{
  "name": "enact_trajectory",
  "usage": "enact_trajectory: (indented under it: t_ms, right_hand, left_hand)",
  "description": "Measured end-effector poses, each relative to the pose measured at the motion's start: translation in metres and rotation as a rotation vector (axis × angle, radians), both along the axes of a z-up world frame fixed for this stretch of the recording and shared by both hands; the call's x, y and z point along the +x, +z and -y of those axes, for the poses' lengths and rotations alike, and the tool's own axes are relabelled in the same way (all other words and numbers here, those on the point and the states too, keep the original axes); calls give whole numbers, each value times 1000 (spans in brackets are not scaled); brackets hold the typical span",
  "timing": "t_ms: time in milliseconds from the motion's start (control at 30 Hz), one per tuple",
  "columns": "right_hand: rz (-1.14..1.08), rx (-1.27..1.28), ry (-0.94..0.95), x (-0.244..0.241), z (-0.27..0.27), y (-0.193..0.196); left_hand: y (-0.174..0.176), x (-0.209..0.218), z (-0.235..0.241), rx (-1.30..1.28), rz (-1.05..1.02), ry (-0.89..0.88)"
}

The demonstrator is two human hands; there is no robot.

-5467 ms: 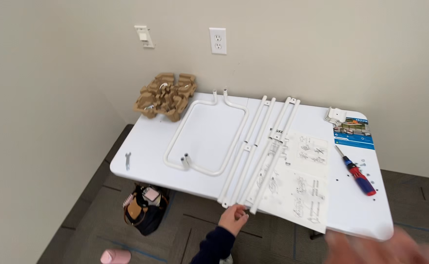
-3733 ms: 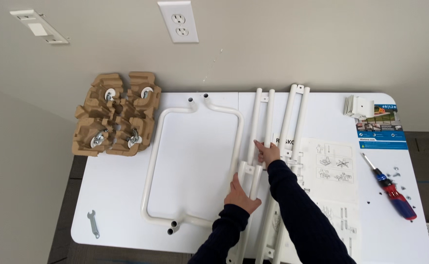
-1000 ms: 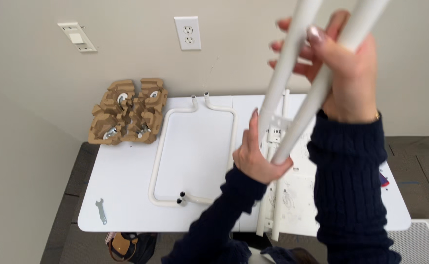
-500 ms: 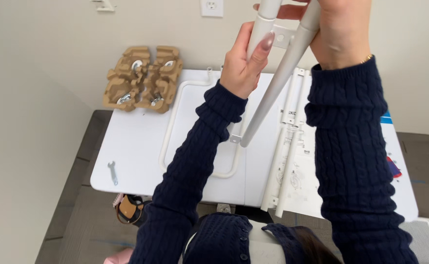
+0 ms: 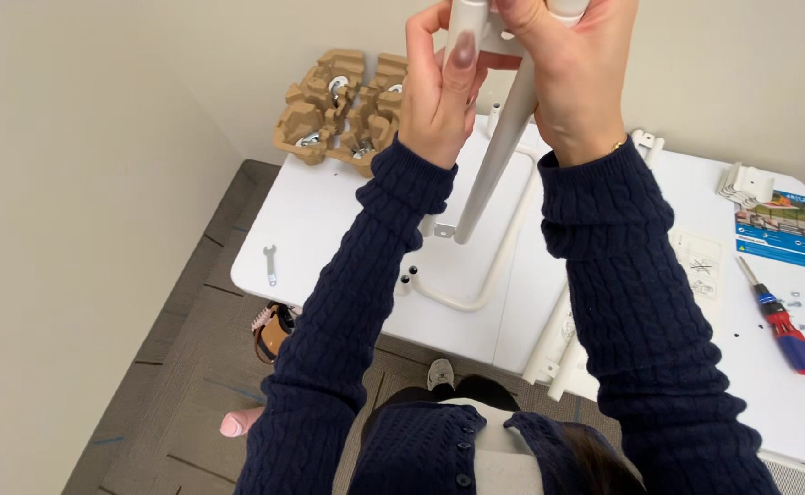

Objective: The person assembles a white metal shelving unit by connecting vertical poles with horizontal brackets and securing them with screws. They use a screwdriver to tighten the screws and follow the assembly instructions laid out on the table.

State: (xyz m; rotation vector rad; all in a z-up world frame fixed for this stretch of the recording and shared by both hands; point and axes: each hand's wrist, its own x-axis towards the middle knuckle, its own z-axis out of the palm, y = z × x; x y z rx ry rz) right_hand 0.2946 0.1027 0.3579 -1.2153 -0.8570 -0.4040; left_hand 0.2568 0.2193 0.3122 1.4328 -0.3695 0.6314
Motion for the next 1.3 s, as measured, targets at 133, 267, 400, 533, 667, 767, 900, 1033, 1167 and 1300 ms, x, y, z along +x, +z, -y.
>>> enact_trajectory:
  t_ms: [133,267,400,533,667,767,900,1033,1167,1300]
  right_hand:
    - [-21,-119,-4,-15,-2,8]
    - [-151,-34,245,-41,3,13]
    - [-155,-88,76,-41,14,3]
    - [-150,-70,94,-39,13,2]
    - [-188,-12,50,-34,6,-3]
    - [-220,-37,27,-37,2,-11]
    - [-239,-53,22,-39,-1,-28]
    - [-366,-77,-4,-44,-2,-52]
    - [-402,-62,35,-48,-10,-78]
    - [-454,-31,20,-63,-25,-93]
  left_hand:
    - [0,-23,-15,103,-71,-62]
    - [-42,-41,-40,208,33,-157]
    - [-213,-50,-98,440,-312,-152]
    - [-446,-64,-115,1016,-879,-182]
    - [-436,-66,-98,685,-879,-41]
    - [-441,-63,-96,605,-818,-54]
    - [-432,-50,-88,577,-911,-166]
    - [-426,-45,-75,587,-944,-233]
    - [-428,-52,-78,621,-969,-186]
    - [-448,-55,-93,558,-889,-166]
